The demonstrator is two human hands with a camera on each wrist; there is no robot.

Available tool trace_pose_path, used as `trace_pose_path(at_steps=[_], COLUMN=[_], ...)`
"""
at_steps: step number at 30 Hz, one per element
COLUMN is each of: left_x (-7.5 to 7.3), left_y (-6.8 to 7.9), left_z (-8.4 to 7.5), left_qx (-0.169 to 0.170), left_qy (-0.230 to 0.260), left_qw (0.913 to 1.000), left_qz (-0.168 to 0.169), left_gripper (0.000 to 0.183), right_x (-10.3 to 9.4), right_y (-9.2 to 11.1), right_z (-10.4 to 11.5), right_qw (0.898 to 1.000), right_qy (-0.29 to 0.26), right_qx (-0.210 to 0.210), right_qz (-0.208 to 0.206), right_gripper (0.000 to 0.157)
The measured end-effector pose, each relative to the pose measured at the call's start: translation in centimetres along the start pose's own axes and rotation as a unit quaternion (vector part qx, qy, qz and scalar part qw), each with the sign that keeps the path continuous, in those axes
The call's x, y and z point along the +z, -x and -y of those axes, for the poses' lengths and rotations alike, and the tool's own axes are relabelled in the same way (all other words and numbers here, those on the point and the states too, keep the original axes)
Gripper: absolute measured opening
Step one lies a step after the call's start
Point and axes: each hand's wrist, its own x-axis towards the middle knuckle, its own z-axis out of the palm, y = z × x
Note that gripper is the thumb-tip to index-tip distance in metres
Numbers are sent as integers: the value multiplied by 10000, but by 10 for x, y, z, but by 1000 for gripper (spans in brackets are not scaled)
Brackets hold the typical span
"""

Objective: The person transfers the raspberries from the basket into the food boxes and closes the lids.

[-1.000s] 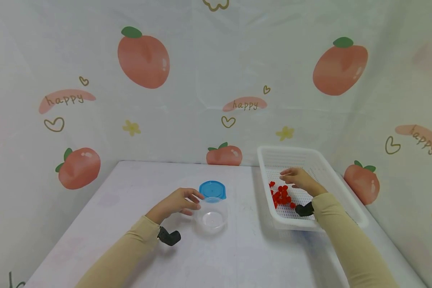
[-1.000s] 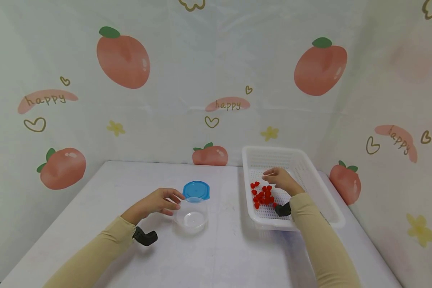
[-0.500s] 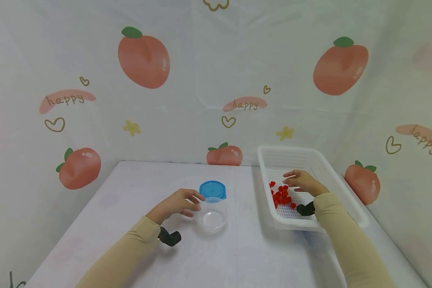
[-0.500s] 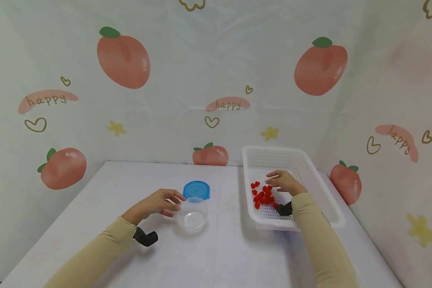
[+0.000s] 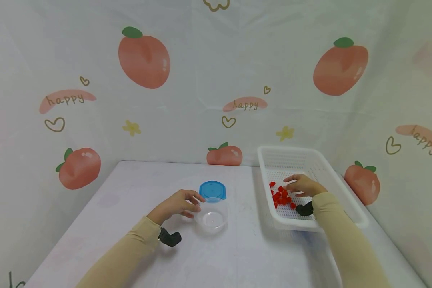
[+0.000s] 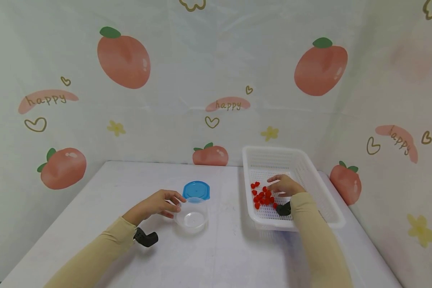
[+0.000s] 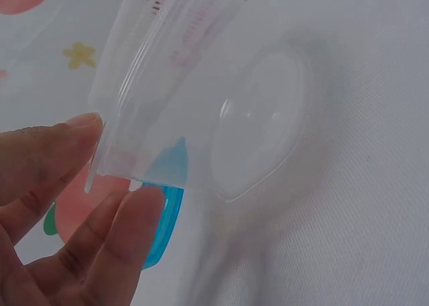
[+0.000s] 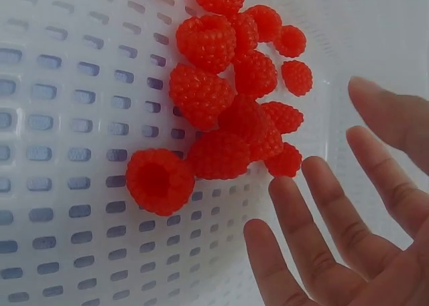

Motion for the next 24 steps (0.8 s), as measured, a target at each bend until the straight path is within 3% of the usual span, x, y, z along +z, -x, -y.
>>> trace_pose_path(at_steps=[24], left_x=[-2], left_y=[5], left_z=[-3], left_qx=[53], left_qy=[104], left_qw=[9999], left_qz=[37], left_gripper=[34], right_x=[2], right_y=[-7], right_z=[-5], right_qw=[9967], right_qy=[114], right_qx=[804], right_qz=[-48], right_gripper=[43])
